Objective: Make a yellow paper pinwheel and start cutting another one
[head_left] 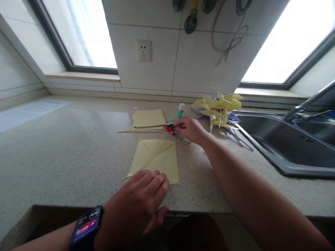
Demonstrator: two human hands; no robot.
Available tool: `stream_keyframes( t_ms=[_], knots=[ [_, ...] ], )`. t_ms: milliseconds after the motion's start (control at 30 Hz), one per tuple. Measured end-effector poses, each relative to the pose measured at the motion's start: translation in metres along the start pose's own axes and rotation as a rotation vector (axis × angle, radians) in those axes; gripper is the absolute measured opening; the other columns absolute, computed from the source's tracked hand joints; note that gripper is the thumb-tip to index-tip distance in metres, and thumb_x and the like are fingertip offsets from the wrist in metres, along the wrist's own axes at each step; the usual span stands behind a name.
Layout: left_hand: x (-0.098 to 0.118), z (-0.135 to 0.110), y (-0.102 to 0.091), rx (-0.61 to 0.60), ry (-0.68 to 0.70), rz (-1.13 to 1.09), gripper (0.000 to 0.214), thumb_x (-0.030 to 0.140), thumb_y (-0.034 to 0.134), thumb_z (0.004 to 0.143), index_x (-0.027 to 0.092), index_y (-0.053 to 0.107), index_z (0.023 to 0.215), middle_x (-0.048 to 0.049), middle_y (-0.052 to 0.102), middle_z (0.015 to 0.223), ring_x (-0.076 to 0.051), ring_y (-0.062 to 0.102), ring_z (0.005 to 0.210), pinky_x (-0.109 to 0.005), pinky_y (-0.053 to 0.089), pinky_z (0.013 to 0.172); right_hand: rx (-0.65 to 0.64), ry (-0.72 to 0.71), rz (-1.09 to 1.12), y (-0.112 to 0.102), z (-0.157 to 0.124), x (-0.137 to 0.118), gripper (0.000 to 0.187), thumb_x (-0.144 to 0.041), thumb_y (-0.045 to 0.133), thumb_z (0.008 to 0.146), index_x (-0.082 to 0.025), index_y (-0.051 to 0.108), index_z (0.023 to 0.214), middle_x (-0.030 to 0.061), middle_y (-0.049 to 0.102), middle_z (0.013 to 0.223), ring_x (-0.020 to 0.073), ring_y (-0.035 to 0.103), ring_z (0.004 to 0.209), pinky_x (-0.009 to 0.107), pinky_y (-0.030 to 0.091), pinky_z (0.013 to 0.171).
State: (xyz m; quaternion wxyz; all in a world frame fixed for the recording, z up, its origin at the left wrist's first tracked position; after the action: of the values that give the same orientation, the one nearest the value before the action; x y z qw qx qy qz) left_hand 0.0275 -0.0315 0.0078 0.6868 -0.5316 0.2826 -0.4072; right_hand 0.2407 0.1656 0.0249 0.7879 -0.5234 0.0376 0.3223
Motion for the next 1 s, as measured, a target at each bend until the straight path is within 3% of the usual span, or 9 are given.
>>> stream_keyframes(
  t_ms=[533, 1000],
  knots=[
    [0.0, 0.0, 0.001, -0.018, -0.001, 0.003, 0.043, 0.03, 0.052, 0.096, 0.01, 0.056, 0.134, -0.0144, 0.065, 0.128, -0.031, 0.058, 0.115, -0.048, 0.05, 0.101, -0.021, -0.234, -0.018, -0.01, -0.001, -0.019, 0.017, -0.009, 0.067, 0.085, -0.017, 0.08, 0.092, 0.0133, 0.064, 0.117, 0.0236, 0.063, 0.109, 0.038, 0.047, 0.1],
    [0.0, -0.001, 0.001, -0.032, -0.001, 0.015, 0.045, 0.032, 0.05, 0.097, 0.009, 0.055, 0.135, -0.0157, 0.064, 0.129, -0.032, 0.059, 0.116, -0.05, 0.05, 0.101, -0.063, -0.214, -0.072, -0.005, 0.001, -0.012, 0.028, -0.005, 0.058, 0.084, -0.017, 0.08, 0.097, 0.0124, 0.065, 0.114, 0.024, 0.062, 0.108, 0.038, 0.047, 0.101]
  ],
)
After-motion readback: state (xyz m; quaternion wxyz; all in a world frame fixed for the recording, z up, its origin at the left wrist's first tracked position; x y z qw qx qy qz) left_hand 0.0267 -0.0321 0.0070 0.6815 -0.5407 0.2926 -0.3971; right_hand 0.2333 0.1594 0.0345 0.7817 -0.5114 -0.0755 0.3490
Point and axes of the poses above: each hand's wrist, its own z-axis towards the middle knuckle, its own y-axis out of the palm, x = y × z, the point moved 5 cm from there along z, towards the middle knuckle
